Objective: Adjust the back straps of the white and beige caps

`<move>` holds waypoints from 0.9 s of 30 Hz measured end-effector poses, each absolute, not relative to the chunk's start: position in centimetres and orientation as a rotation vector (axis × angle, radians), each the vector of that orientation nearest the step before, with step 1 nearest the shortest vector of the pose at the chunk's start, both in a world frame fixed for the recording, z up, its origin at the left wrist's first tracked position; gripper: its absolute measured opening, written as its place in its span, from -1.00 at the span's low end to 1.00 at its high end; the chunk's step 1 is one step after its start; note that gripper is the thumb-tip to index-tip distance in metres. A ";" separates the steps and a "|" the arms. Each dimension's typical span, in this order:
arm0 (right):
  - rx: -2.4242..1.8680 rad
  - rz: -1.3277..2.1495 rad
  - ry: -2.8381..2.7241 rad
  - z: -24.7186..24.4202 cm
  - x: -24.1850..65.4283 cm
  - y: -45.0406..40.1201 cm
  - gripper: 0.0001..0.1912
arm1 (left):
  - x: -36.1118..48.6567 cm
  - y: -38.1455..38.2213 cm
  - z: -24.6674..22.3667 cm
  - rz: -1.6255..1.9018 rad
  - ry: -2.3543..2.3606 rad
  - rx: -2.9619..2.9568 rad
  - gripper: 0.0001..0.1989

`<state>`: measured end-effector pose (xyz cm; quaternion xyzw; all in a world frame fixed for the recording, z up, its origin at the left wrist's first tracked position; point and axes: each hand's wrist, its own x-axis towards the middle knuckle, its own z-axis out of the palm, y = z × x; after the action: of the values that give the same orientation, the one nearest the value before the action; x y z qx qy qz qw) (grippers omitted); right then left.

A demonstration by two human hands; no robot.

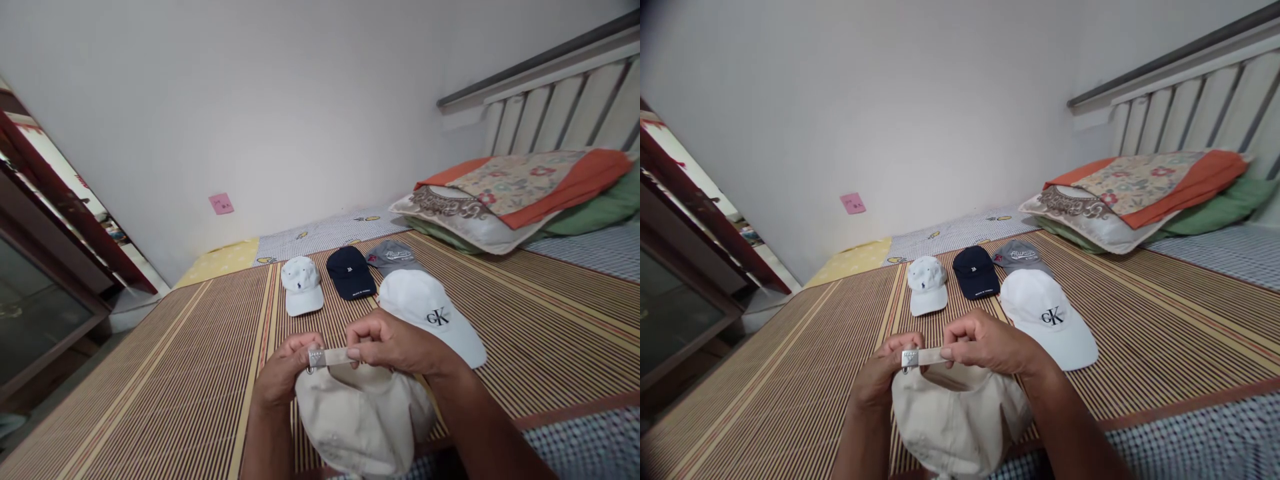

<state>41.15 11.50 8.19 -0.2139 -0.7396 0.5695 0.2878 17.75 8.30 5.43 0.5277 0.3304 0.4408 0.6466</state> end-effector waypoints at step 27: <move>-0.435 1.659 -1.682 8.3 39.8 10.7 -0.74 | 20.7 8.7 5.8 1.062 0.674 1.059 -0.64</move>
<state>39.82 10.66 8.33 -0.1688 -0.6529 0.6439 0.3614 20.70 8.69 5.78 0.4720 0.3001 0.4730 0.6807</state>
